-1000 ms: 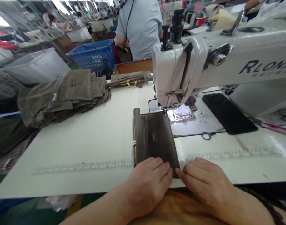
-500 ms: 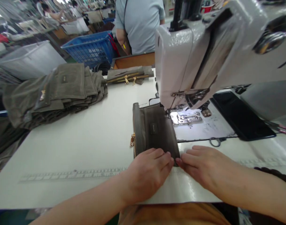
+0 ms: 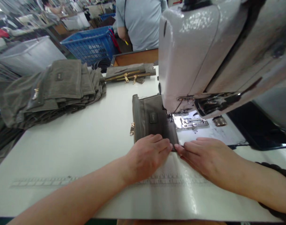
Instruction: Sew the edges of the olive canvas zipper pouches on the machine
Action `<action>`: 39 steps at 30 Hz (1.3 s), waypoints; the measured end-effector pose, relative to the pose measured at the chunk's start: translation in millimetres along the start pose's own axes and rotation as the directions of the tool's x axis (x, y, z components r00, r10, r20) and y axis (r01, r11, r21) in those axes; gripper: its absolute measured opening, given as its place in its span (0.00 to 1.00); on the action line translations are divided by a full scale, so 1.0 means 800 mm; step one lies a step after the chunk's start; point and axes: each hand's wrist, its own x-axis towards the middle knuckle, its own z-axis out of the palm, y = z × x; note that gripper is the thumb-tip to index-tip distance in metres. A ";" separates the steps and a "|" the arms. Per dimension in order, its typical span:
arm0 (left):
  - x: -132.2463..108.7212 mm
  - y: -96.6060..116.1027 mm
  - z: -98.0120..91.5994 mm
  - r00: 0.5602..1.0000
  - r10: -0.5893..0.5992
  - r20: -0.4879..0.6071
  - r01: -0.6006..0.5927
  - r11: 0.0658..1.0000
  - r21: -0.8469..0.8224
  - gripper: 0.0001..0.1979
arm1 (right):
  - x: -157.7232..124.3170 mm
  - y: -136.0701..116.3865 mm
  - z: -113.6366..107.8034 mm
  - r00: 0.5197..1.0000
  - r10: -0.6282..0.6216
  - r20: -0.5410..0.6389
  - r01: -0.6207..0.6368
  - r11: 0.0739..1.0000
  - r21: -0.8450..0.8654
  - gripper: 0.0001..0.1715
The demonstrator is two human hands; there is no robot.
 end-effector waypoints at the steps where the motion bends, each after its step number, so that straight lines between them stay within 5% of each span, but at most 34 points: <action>1: 0.002 -0.004 0.001 1.000 0.004 -0.004 -0.004 1.000 0.004 0.12 | 0.000 0.003 0.002 1.000 0.008 -0.011 -0.008 1.000 -0.002 0.09; 10: 0.017 -0.040 0.002 1.000 0.030 0.008 -0.031 0.996 0.089 0.10 | 0.010 0.021 0.016 0.988 0.115 -0.103 -0.121 0.991 -0.059 0.17; 18: 0.033 -0.062 0.005 0.988 -0.065 0.140 0.048 0.991 0.125 0.09 | 0.015 0.025 0.019 0.974 0.130 -0.187 -0.145 0.987 -0.067 0.17; 29: 0.043 -0.065 0.002 0.974 -0.172 0.144 0.153 0.979 0.134 0.08 | 0.018 0.024 0.018 0.979 0.175 -0.108 -0.180 0.983 -0.040 0.17; 39: 0.045 -0.071 0.005 0.975 -0.152 0.163 0.131 0.983 0.129 0.07 | 0.018 0.023 0.018 0.975 0.200 -0.097 -0.203 0.979 -0.022 0.18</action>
